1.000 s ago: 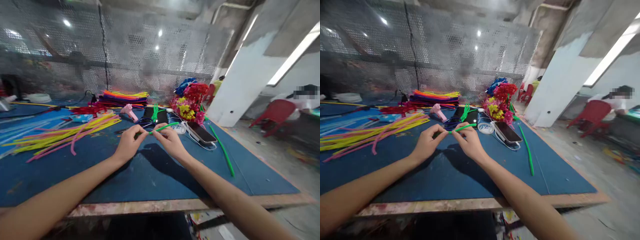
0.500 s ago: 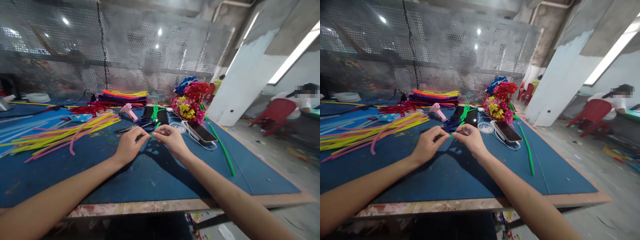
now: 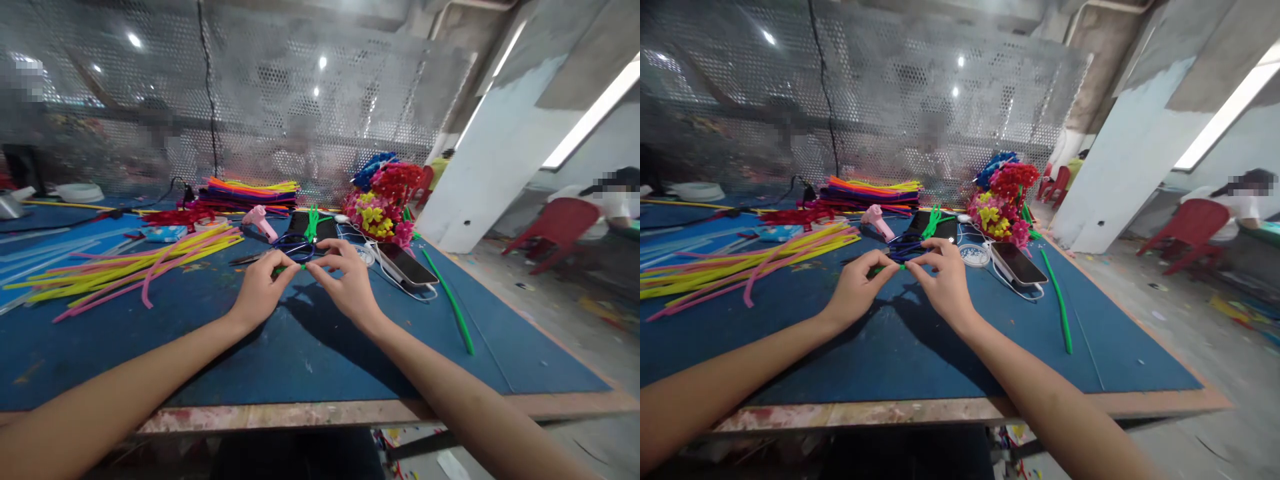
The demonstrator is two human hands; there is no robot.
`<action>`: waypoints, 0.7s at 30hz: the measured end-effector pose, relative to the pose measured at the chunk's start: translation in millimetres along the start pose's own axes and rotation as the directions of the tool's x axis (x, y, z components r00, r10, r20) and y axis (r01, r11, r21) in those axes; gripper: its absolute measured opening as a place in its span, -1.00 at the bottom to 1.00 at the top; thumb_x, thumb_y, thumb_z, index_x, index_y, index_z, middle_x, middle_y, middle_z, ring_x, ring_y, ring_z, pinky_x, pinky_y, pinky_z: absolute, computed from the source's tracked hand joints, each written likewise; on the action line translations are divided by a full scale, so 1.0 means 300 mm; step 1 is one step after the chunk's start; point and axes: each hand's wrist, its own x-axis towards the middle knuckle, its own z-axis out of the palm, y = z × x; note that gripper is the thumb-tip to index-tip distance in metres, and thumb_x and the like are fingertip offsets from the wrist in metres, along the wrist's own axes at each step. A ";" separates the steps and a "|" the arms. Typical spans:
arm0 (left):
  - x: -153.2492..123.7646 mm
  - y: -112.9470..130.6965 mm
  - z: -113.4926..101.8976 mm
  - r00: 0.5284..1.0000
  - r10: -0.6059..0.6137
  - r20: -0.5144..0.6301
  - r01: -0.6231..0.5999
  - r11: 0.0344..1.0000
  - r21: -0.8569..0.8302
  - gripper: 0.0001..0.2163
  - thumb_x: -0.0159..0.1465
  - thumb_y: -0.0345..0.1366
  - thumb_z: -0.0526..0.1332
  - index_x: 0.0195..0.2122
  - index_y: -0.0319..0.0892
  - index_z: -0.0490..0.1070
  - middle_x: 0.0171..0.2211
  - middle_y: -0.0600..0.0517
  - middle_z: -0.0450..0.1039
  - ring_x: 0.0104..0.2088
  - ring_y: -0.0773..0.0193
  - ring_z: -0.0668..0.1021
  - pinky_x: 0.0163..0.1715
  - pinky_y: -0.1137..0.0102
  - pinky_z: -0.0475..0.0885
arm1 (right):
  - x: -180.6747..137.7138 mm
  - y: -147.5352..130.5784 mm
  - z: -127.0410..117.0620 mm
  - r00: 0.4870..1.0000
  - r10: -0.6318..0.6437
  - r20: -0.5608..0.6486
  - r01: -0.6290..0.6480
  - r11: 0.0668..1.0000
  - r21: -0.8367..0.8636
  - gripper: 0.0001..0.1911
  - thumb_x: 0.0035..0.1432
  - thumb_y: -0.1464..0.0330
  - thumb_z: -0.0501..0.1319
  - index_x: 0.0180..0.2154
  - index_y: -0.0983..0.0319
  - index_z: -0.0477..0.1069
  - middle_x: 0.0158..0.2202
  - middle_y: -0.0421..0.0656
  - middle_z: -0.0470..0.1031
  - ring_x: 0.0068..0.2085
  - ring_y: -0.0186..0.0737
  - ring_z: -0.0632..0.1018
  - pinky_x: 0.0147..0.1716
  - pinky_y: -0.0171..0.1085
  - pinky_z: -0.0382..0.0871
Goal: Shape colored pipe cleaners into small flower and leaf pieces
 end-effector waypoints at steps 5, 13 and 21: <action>0.006 -0.004 -0.003 1.000 -0.014 -0.016 0.014 1.000 -0.014 -0.85 0.18 -0.28 0.12 -0.50 -0.19 0.32 -0.54 0.13 0.31 -0.49 0.38 0.35 -0.46 0.49 0.21 | -0.004 0.007 0.002 0.985 -0.153 0.082 0.161 0.982 -0.096 -0.81 -0.09 0.57 0.14 -0.42 0.22 0.44 -0.12 -0.11 0.34 -0.10 -0.18 0.34 -0.08 -0.13 0.24; 0.005 -0.015 0.002 1.000 -0.025 0.002 0.025 0.999 -0.028 -0.82 0.19 -0.24 0.10 -0.49 -0.19 0.32 -0.52 0.12 0.31 -0.46 0.36 0.35 -0.44 0.47 0.21 | -0.004 0.025 0.005 0.965 -0.259 0.046 0.263 0.954 -0.144 -0.90 -0.03 0.49 0.21 -0.41 0.21 0.43 -0.17 -0.09 0.34 -0.10 -0.17 0.34 -0.12 -0.16 0.27; 0.013 -0.015 -0.003 0.999 -0.023 -0.032 0.022 0.999 -0.029 -0.80 0.20 -0.21 0.09 -0.51 -0.19 0.30 -0.55 0.13 0.29 -0.49 0.36 0.35 -0.46 0.47 0.22 | 0.006 0.012 0.002 0.996 -0.054 0.066 0.047 0.994 0.101 -0.85 0.09 0.31 0.15 -0.42 0.19 0.46 -0.21 -0.12 0.35 -0.12 -0.23 0.38 -0.12 -0.20 0.24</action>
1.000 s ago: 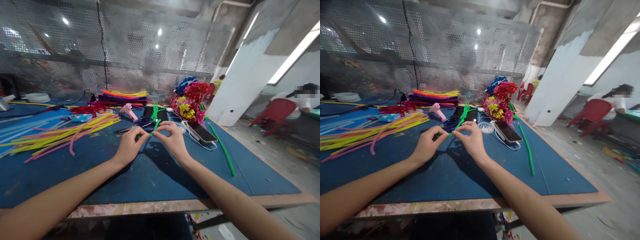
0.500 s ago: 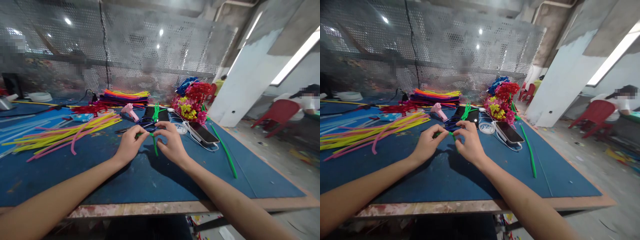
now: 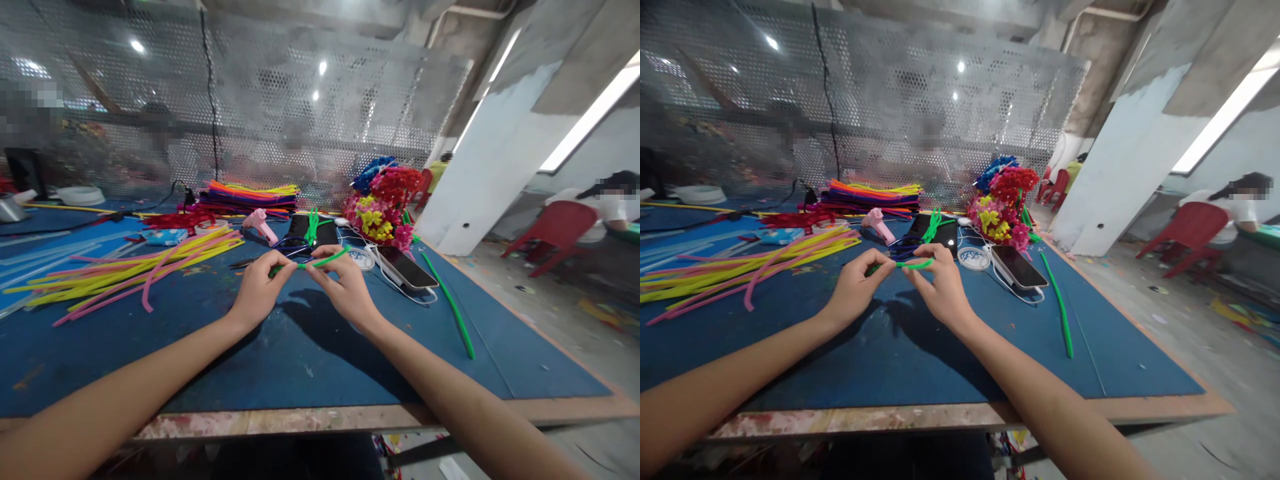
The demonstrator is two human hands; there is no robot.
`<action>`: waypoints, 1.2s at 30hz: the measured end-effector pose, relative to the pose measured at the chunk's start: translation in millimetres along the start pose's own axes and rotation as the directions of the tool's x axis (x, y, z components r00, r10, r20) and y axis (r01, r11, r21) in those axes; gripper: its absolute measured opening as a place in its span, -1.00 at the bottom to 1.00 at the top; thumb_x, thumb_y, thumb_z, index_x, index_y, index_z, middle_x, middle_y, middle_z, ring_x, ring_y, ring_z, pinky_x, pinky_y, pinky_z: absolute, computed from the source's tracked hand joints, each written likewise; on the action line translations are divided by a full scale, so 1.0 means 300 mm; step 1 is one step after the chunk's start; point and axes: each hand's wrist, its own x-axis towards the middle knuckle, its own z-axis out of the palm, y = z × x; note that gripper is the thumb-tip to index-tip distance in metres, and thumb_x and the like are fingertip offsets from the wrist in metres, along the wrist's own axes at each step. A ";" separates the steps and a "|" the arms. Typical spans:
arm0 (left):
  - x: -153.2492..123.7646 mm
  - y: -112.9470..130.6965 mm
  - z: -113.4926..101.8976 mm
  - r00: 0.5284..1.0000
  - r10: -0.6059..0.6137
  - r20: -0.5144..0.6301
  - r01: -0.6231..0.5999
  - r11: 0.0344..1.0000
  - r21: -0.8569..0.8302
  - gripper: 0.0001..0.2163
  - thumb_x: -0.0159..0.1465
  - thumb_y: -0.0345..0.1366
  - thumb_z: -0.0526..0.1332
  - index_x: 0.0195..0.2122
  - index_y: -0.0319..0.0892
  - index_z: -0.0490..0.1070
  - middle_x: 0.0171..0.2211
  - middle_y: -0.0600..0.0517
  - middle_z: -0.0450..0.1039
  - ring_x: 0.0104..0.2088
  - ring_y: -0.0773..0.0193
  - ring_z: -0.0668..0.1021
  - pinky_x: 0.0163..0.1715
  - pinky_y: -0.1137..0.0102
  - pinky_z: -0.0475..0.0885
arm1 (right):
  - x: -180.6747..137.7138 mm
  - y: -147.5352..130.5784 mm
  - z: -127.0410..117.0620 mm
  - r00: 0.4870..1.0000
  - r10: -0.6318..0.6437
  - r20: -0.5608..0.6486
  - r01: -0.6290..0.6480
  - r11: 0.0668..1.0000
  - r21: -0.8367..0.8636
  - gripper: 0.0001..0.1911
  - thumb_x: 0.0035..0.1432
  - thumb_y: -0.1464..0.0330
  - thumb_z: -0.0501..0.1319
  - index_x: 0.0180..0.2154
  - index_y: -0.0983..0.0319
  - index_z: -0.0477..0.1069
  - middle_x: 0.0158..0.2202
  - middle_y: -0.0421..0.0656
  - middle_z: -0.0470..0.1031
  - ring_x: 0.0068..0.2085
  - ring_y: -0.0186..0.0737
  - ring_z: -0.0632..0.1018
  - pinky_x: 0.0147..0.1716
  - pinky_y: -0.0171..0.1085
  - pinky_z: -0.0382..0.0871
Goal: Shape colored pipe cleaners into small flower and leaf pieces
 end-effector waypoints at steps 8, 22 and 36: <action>-0.015 0.001 -0.014 0.952 0.295 0.085 -0.305 0.941 0.145 -0.87 0.22 -0.30 0.09 -0.45 -0.18 0.33 -0.48 0.08 0.34 -0.42 0.34 0.39 -0.39 0.46 0.24 | 0.013 0.020 -0.008 0.840 0.388 0.380 -0.520 0.775 0.360 -0.68 0.05 0.14 0.13 -0.50 0.28 0.35 -0.56 -0.25 0.33 -0.52 -0.43 0.34 -0.54 -0.40 0.18; -0.018 0.022 0.000 0.992 0.125 0.025 -0.127 0.987 0.098 -0.83 0.21 -0.29 0.09 -0.51 -0.19 0.31 -0.52 0.11 0.31 -0.46 0.36 0.36 -0.41 0.47 0.24 | 0.005 -0.008 -0.014 0.983 0.185 0.014 -0.186 0.980 0.077 -0.80 0.03 0.25 0.19 -0.46 0.25 0.46 -0.51 -0.18 0.37 -0.49 -0.35 0.36 -0.52 -0.34 0.21; -0.009 0.020 -0.001 1.000 0.014 -0.028 -0.013 0.999 0.039 -0.78 0.18 -0.21 0.09 -0.54 -0.20 0.30 -0.57 0.13 0.28 -0.51 0.38 0.33 -0.48 0.48 0.20 | -0.012 0.025 0.007 0.980 -0.198 0.036 0.201 0.960 -0.194 -0.80 0.07 0.51 0.07 -0.34 0.21 0.44 -0.31 -0.12 0.31 -0.27 -0.29 0.37 -0.30 -0.31 0.29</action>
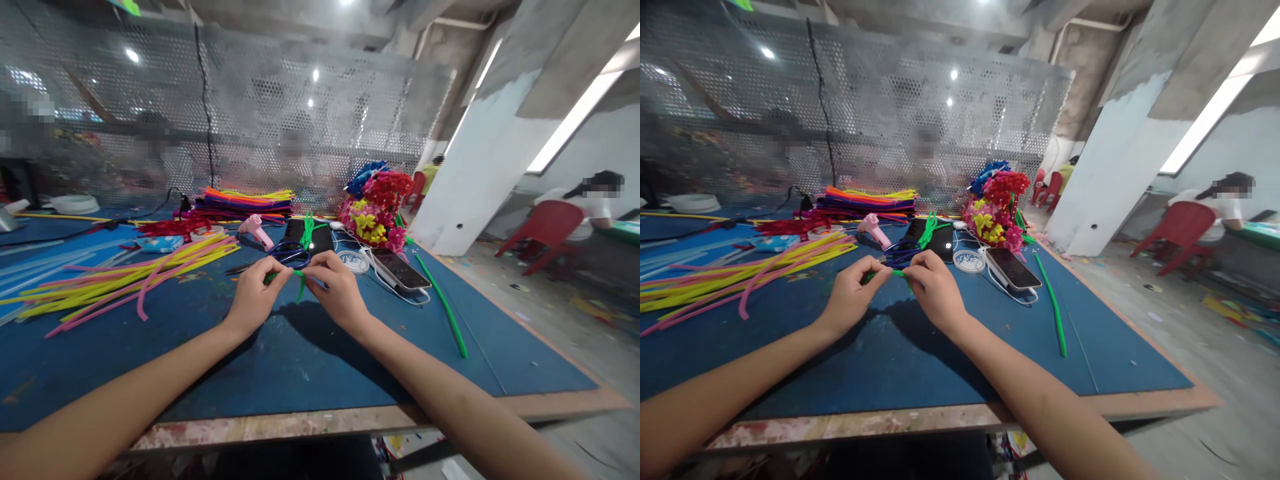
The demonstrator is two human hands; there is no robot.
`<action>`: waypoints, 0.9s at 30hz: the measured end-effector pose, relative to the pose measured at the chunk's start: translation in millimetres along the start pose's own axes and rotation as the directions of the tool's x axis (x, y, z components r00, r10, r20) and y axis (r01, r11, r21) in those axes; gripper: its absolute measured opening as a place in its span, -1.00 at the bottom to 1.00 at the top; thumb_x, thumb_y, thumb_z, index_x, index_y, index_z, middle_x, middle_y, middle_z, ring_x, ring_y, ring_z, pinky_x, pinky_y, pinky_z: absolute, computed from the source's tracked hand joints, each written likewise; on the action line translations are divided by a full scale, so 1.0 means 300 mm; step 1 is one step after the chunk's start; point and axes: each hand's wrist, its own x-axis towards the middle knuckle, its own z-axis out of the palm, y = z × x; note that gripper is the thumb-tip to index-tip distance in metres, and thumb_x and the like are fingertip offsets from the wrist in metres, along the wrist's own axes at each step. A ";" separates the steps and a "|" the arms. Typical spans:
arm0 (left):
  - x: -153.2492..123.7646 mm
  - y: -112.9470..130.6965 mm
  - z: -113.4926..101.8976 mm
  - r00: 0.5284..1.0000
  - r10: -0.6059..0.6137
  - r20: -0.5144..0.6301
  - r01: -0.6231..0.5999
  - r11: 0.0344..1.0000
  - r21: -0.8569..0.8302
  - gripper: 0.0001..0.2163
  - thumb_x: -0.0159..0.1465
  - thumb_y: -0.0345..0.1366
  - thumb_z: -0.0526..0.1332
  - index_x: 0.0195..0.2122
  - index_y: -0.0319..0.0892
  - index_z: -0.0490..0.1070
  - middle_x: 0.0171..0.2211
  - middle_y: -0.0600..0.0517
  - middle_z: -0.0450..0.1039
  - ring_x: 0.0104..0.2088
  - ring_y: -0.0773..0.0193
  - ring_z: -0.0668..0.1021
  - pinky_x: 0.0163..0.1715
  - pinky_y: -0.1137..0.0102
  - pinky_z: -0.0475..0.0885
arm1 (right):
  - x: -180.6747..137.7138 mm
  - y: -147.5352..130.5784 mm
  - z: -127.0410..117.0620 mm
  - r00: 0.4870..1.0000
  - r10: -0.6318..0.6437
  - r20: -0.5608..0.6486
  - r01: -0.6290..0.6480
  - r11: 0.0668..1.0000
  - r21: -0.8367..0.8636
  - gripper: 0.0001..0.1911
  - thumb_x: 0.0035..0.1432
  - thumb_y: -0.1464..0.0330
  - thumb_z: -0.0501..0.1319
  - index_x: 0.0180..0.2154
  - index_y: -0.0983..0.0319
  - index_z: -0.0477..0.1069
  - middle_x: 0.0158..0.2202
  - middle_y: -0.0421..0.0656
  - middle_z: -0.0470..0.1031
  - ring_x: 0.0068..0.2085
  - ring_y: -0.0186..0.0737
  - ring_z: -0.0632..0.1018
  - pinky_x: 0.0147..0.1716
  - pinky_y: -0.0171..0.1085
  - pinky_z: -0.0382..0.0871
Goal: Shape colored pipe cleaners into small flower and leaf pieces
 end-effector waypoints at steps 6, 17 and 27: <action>0.009 -0.014 -0.001 0.999 -0.041 -0.012 0.040 0.998 -0.041 -0.77 0.19 -0.18 0.08 -0.52 -0.19 0.30 -0.57 0.13 0.28 -0.51 0.37 0.33 -0.48 0.48 0.21 | -0.001 0.007 -0.001 1.000 0.003 -0.011 -0.003 1.000 0.024 -0.81 0.08 0.41 0.14 -0.23 0.17 0.43 -0.28 -0.11 0.29 -0.26 -0.27 0.37 -0.30 -0.28 0.31; 0.005 -0.010 -0.007 0.998 0.062 -0.024 -0.061 0.998 0.034 -0.79 0.20 -0.22 0.09 -0.54 -0.18 0.27 -0.57 0.12 0.28 -0.51 0.37 0.34 -0.47 0.48 0.23 | 0.023 -0.012 -0.011 0.884 0.463 0.060 -0.448 0.806 0.388 -0.75 -0.02 0.20 0.22 -0.54 0.25 0.41 -0.43 -0.18 0.32 -0.45 -0.38 0.33 -0.50 -0.36 0.20; -0.014 -0.016 -0.020 0.933 0.345 0.103 -0.358 0.920 0.162 -0.89 0.22 -0.33 0.09 -0.43 -0.18 0.33 -0.48 0.06 0.37 -0.42 0.35 0.41 -0.38 0.47 0.26 | 0.030 -0.008 -0.025 0.613 0.651 0.448 -0.753 0.308 0.582 -0.67 -0.27 0.23 0.36 -0.50 0.26 0.29 -0.58 -0.35 0.21 -0.61 -0.53 0.17 -0.69 -0.49 0.00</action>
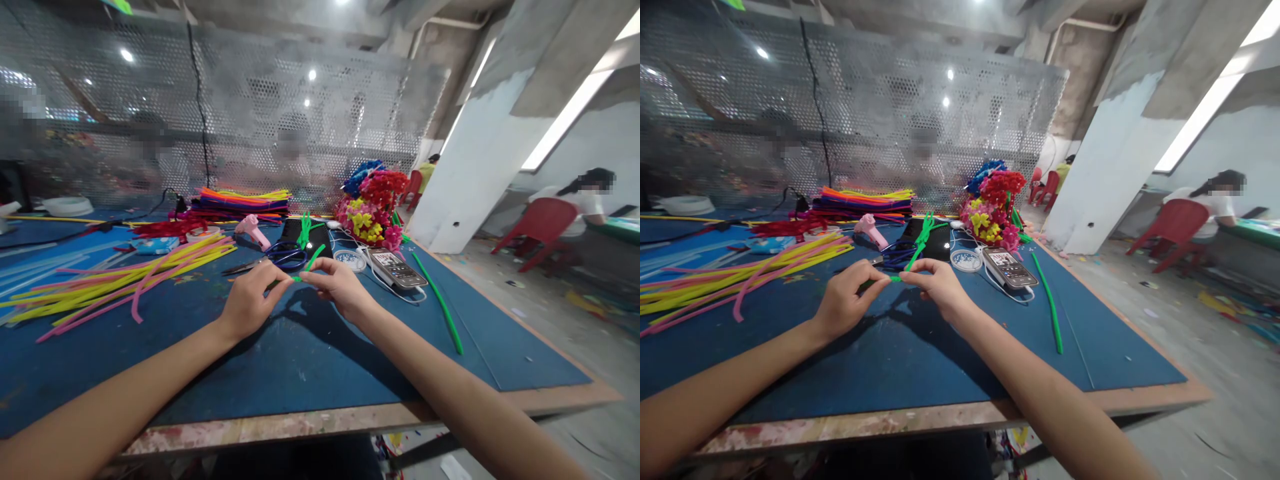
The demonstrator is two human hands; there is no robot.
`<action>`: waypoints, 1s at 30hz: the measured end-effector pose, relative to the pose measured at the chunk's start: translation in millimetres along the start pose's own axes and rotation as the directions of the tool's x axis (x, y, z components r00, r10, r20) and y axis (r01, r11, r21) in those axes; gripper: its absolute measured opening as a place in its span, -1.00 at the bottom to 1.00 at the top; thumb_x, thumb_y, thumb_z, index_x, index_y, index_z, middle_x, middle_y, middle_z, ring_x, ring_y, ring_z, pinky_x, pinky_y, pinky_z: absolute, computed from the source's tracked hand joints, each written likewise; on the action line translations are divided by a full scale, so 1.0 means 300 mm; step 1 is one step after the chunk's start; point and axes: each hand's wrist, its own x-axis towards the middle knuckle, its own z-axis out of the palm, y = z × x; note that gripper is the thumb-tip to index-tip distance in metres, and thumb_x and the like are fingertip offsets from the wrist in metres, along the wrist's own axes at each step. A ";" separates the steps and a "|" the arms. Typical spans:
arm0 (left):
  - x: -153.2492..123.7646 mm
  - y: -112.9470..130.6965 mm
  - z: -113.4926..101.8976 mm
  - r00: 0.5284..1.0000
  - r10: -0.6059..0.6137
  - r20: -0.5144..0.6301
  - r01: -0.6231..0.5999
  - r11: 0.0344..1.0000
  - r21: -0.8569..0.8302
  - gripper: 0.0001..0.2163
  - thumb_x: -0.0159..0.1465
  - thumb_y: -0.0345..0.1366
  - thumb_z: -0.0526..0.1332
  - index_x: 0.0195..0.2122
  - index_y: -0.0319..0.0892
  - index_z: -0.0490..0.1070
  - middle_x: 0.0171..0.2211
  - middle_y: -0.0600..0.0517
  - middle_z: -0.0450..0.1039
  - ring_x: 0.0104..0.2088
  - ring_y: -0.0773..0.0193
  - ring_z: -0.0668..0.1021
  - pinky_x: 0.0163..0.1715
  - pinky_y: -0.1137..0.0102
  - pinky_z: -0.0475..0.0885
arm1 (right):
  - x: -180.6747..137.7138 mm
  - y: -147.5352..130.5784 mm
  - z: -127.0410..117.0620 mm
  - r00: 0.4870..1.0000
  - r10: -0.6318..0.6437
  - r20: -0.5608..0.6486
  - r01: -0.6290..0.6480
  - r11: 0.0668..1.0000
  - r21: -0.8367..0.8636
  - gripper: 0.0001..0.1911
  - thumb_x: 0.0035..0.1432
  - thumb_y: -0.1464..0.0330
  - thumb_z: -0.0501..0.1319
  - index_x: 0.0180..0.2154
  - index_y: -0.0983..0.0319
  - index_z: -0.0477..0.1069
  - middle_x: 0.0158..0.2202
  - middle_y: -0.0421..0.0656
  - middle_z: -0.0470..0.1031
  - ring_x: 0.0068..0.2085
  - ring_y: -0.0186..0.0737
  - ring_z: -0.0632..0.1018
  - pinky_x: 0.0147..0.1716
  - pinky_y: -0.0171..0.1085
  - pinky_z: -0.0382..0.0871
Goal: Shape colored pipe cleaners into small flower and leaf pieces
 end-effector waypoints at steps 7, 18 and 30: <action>0.013 0.008 -0.002 0.994 -0.103 0.042 0.099 0.992 0.078 -0.85 0.23 -0.26 0.06 -0.41 -0.17 0.35 -0.44 0.07 0.39 -0.37 0.32 0.43 -0.34 0.44 0.28 | 0.011 0.014 -0.001 0.959 -0.275 -0.065 0.270 0.959 -0.083 -0.62 -0.24 0.25 0.34 -0.49 0.22 0.14 -0.56 -0.35 0.26 -0.59 -0.48 0.25 -0.65 -0.44 0.10; 0.006 -0.004 0.011 0.971 -0.170 0.170 0.157 0.984 0.085 -0.85 0.26 -0.27 0.02 -0.32 -0.14 0.35 -0.35 0.08 0.39 -0.30 0.30 0.44 -0.31 0.43 0.28 | -0.023 0.010 0.013 0.767 -0.633 0.111 0.550 0.558 -0.622 -0.88 0.06 0.36 0.16 -0.36 0.25 0.43 -0.43 -0.18 0.32 -0.47 -0.39 0.29 -0.48 -0.37 0.18; 0.007 -0.009 0.020 0.979 -0.152 0.135 0.148 0.988 0.039 -0.87 0.25 -0.28 0.04 -0.37 -0.15 0.33 -0.39 0.09 0.37 -0.35 0.32 0.43 -0.36 0.45 0.26 | -0.001 0.042 0.004 0.614 -0.744 0.263 0.657 0.296 -0.693 -0.81 -0.05 0.60 0.09 -0.43 0.27 0.41 -0.35 -0.14 0.29 -0.31 -0.33 0.37 -0.34 -0.36 0.27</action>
